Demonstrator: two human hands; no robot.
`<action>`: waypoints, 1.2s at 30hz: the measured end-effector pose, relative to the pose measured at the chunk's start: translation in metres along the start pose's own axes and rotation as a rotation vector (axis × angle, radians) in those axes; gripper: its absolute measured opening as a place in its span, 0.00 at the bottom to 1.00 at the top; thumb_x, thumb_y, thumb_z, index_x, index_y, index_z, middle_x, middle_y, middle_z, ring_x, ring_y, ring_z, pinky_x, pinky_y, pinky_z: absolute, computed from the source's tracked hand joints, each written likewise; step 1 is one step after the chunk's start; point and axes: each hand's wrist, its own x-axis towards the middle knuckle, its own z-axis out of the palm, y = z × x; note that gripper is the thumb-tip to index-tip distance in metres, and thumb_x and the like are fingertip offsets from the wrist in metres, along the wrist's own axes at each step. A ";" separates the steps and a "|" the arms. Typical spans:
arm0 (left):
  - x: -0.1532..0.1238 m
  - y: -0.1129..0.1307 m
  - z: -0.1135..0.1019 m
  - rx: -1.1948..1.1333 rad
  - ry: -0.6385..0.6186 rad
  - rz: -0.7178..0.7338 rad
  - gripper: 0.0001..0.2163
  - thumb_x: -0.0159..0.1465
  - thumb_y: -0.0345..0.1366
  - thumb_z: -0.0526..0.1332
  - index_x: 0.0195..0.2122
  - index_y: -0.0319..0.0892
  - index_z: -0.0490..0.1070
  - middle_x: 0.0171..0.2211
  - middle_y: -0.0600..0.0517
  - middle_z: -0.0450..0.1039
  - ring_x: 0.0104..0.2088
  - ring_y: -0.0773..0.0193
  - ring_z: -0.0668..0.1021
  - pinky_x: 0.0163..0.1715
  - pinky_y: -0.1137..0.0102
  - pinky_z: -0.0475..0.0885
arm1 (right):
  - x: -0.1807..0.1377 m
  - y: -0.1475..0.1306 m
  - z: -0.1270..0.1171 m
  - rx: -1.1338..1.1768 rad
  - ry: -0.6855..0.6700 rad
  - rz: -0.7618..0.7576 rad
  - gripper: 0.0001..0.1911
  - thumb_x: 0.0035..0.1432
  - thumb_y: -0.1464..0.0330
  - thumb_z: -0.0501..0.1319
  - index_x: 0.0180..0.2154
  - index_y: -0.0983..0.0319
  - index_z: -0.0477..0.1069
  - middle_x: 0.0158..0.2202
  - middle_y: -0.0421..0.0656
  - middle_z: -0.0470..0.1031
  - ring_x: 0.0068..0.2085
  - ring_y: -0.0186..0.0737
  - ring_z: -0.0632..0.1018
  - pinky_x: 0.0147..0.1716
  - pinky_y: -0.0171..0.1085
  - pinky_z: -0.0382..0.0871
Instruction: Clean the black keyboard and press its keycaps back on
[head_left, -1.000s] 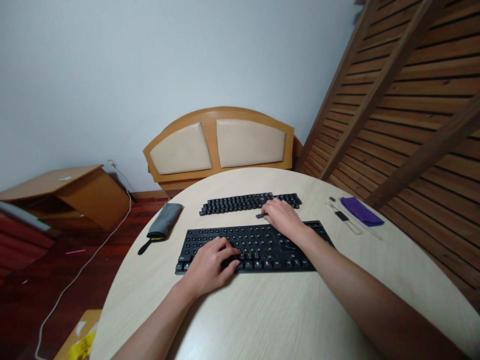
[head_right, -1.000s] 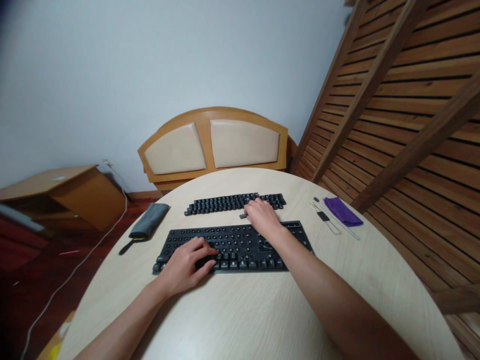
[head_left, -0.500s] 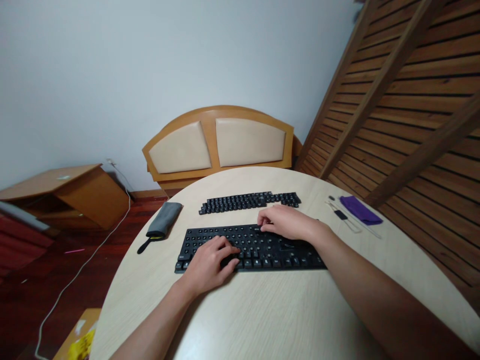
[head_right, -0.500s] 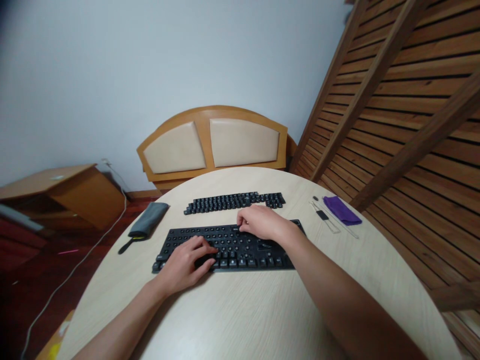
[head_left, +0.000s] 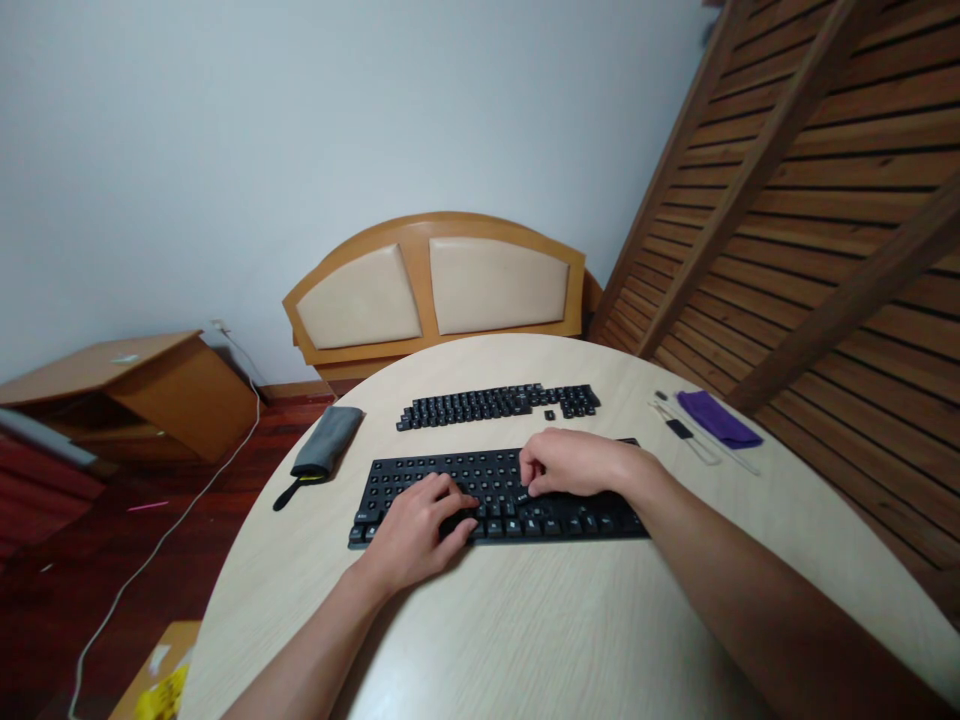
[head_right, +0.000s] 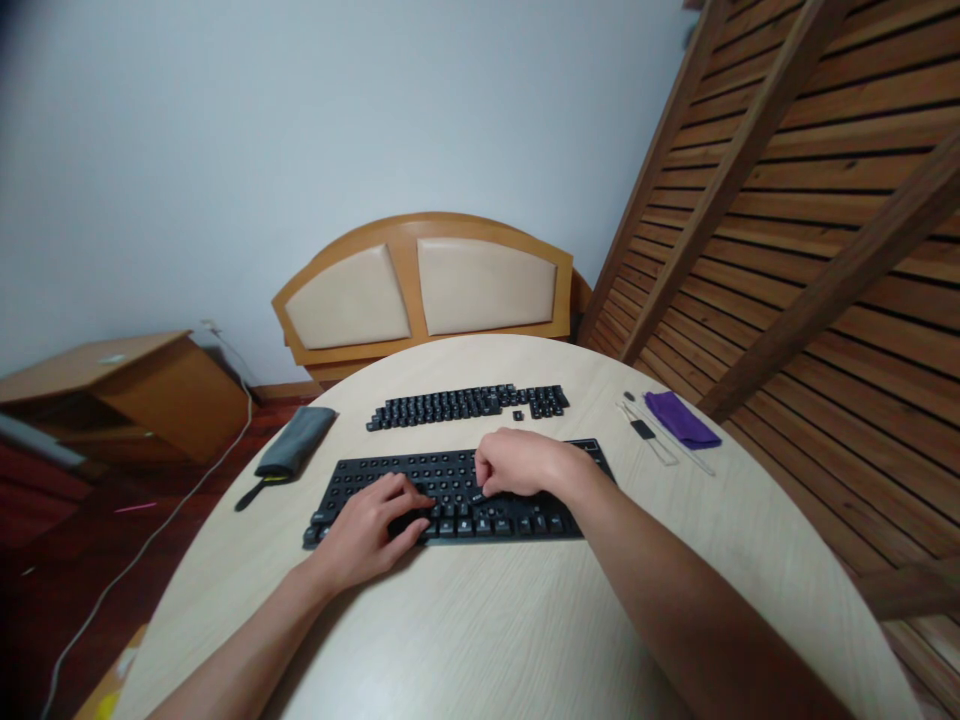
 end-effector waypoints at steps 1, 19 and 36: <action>0.000 0.000 0.000 -0.001 0.001 0.001 0.10 0.69 0.37 0.57 0.47 0.44 0.75 0.39 0.48 0.73 0.40 0.57 0.75 0.41 0.61 0.73 | 0.000 -0.001 0.000 -0.011 0.005 0.002 0.08 0.54 0.71 0.65 0.37 0.60 0.82 0.36 0.43 0.82 0.36 0.40 0.79 0.35 0.34 0.65; 0.000 -0.002 0.002 0.009 0.000 0.008 0.10 0.69 0.37 0.57 0.47 0.44 0.75 0.39 0.48 0.72 0.40 0.57 0.75 0.41 0.60 0.73 | -0.009 -0.006 -0.006 -0.044 0.008 0.035 0.13 0.56 0.69 0.64 0.44 0.61 0.80 0.38 0.45 0.82 0.38 0.42 0.79 0.35 0.34 0.66; -0.001 -0.002 0.002 0.002 -0.005 0.002 0.10 0.69 0.37 0.58 0.47 0.44 0.75 0.39 0.48 0.73 0.40 0.57 0.75 0.41 0.60 0.73 | -0.007 -0.004 -0.004 0.015 -0.146 0.059 0.13 0.52 0.70 0.66 0.41 0.63 0.81 0.36 0.44 0.82 0.35 0.40 0.79 0.32 0.33 0.66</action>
